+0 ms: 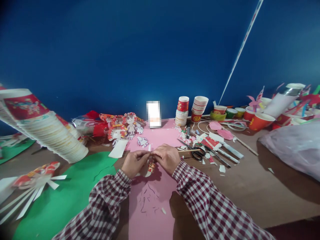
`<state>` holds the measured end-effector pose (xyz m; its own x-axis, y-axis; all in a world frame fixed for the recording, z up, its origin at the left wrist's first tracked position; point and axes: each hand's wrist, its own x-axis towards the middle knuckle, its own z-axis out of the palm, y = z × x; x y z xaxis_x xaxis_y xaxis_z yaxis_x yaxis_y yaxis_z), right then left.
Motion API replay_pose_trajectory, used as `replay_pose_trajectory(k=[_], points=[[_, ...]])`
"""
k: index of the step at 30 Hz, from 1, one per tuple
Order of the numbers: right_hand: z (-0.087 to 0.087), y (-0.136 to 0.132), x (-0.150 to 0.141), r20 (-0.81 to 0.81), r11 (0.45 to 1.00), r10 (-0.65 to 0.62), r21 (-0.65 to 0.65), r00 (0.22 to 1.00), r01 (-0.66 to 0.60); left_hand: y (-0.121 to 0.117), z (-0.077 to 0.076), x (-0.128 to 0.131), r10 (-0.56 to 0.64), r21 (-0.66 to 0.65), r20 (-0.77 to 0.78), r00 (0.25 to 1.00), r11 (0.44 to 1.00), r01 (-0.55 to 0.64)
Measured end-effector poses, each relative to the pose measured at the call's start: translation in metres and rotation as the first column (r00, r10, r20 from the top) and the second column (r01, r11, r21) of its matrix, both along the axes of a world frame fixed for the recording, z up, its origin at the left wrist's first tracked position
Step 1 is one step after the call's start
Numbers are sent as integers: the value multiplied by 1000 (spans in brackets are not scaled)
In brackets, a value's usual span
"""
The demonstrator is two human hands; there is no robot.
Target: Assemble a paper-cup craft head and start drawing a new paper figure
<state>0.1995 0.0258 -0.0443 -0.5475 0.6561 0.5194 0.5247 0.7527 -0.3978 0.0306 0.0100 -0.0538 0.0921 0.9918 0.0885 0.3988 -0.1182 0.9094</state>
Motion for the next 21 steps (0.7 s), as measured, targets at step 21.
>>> replay_pose_trajectory(k=[21], points=[[-3,0,-1,32,1000,8,-1,999,-8,-1,1,-4,5,125,-242,970,992,26]])
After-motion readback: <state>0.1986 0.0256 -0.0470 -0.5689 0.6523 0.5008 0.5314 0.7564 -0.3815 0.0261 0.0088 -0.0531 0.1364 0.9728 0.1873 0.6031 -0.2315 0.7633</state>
